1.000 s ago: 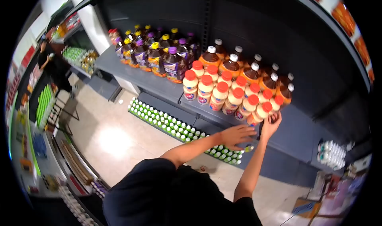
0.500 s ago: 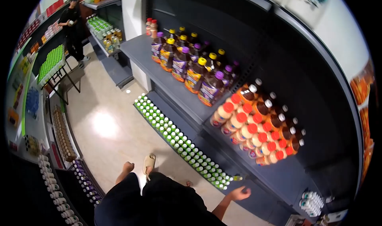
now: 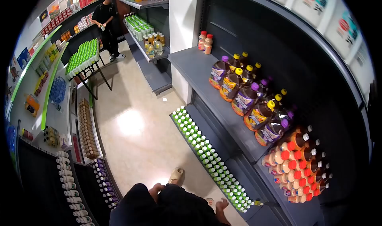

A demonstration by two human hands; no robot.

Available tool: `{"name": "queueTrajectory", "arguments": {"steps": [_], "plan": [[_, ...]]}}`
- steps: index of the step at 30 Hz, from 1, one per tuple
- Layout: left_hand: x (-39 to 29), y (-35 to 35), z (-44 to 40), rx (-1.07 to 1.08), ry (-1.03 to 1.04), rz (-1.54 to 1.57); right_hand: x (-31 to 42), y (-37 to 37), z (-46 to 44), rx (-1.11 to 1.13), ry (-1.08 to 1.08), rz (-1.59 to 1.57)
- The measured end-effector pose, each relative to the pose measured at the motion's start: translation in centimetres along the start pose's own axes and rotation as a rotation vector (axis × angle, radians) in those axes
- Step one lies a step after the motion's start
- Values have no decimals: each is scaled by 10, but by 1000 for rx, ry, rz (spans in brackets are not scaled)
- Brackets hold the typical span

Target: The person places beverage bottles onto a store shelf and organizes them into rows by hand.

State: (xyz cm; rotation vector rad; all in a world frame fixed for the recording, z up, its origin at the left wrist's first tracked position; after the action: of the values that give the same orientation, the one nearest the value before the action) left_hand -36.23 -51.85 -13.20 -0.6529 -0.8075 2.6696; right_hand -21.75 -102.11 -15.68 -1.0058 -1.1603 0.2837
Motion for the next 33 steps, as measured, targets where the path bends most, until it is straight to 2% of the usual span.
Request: {"name": "queueTrajectory", "arguments": {"steps": [1, 2, 3, 4, 5, 6, 8, 9, 11, 13, 14, 15, 16, 17, 18, 20, 21, 22, 23, 24, 26, 29, 30, 31, 33], "plan": [[2, -4, -19, 176, 26, 14, 38, 13, -17, 12, -126, -77], [0, -19, -49, 142, 59, -137, 68, 29, -33, 14, -66, -140], [5, -23, -89, 112, 86, -287, 108, 33, -41, 7, -186, -125], [-9, -41, -107, -98, 316, -346, 136, 45, -49, -14, -162, -61], [-21, -59, -119, -175, 333, -251, 126, 85, -68, -52, -308, -89], [-40, -85, -120, -235, 288, -171, 121, 120, -76, -32, -213, -265], [-69, -116, -134, -340, 329, 44, 192, 132, -57, 218, 22, -256], [-86, -132, -133, -304, 316, 125, 208, 147, -45, 330, 121, -296], [-104, -150, -132, -363, 331, 261, 228, 179, -19, 466, 113, -231], [-117, -167, -119, -333, 302, 347, 255, 200, 22, 600, 101, -168], [-114, -172, -112, -341, 305, 380, 270, 210, 43, 716, -78, -71], [-110, -174, -107, -346, 308, 414, 256, 248, 52, 995, -44, -77], [-99, -173, -104, -362, 285, 414, 276, 261, 59, 1152, -192, -94], [-82, -170, -98, -375, 260, 412, 290, 278, 53, 1121, -352, 7], [-62, -164, -91, -389, 233, 407, 336, 263, 59, 1143, -190, -118], [15, -119, -108, -354, 82, 347, 396, 252, 62, 1033, -141, -168], [51, -104, -100, -362, -2, 316, 398, 271, 59, 1052, -89, -158], [79, -97, -84, -238, -172, 362, 410, 276, 60, 1033, -69, -147], [105, -80, -82, -239, -35, 220, 421, 280, 61, 1010, -52, -136], [110, -97, -45, -278, -274, 469, 420, 297, 61, 1044, -110, -66], [164, -64, -23, -293, -542, 697, 412, 337, 58, 1097, -228, 79], [175, -70, 1, -274, -621, 734, 458, 361, 62, 1272, -313, 315], [170, -75, 2, -271, -625, 716, 474, 373, 62, 1342, -186, 203], [163, -79, 0, -265, -621, 692, 522, 356, 63, 1337, -237, 199], [138, -102, -22, -266, -561, 637, 588, 371, 59, 1310, -345, -55]]}}
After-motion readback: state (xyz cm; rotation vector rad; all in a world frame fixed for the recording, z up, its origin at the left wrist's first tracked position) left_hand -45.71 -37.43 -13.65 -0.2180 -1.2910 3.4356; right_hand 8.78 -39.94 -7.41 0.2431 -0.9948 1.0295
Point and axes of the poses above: each hand's wrist, its own z-axis away from the middle knuckle, its own y-axis out of the palm, x = y × z, the point moved 6 cm from there along -z, towards the middle knuckle, and after that the axes turned 15 degrees about -x, right-handed, at the moved point
